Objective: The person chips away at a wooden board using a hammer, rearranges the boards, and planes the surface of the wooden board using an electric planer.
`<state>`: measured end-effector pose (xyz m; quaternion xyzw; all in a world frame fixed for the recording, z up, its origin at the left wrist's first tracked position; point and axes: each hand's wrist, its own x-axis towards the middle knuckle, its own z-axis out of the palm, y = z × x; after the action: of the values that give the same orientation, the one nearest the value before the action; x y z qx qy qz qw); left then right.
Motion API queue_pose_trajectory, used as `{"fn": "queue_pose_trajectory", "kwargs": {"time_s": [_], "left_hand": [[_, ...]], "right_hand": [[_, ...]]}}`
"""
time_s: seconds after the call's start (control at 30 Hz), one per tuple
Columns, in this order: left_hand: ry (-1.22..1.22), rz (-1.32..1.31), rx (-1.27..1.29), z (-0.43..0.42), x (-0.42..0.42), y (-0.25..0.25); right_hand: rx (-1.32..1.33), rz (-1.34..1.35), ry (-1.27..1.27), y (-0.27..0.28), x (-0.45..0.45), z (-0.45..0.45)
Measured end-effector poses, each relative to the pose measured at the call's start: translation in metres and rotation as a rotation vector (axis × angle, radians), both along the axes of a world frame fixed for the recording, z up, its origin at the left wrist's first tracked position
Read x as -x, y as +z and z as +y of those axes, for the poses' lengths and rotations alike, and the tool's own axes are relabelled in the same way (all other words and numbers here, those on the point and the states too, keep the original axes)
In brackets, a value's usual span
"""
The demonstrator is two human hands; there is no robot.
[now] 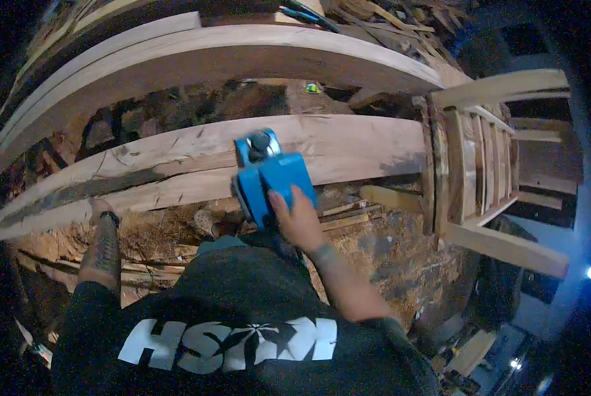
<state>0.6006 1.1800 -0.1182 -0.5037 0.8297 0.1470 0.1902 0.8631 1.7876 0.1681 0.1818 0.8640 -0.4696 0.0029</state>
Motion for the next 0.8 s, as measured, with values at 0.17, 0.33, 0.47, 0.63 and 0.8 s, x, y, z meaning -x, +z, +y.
{"fn": "queue_pose_trajectory", "kwargs": {"time_s": [0.17, 0.33, 0.47, 0.63, 0.8], "left_hand": [[-0.570, -0.284, 0.496, -0.041, 0.014, -0.032], [-0.729, -0.422, 0.547, -0.042, 0.011, -0.036], [0.119, 0.267, -0.010, -0.019, -0.003, -0.012], [0.316, 0.434, -0.145, -0.003, -0.008, 0.012], [0.430, 0.567, -0.266, 0.000, -0.009, 0.020]], "right_hand": [[-0.109, 0.012, -0.022, -0.024, 0.074, 0.012], [-0.071, -0.014, -0.075, -0.013, 0.012, 0.030], [-0.063, -0.041, -0.179, -0.003, -0.046, 0.046], [-0.180, 0.020, -0.163, -0.025, 0.018, 0.073], [-0.224, 0.030, -0.214, -0.025, 0.043, 0.087]]}}
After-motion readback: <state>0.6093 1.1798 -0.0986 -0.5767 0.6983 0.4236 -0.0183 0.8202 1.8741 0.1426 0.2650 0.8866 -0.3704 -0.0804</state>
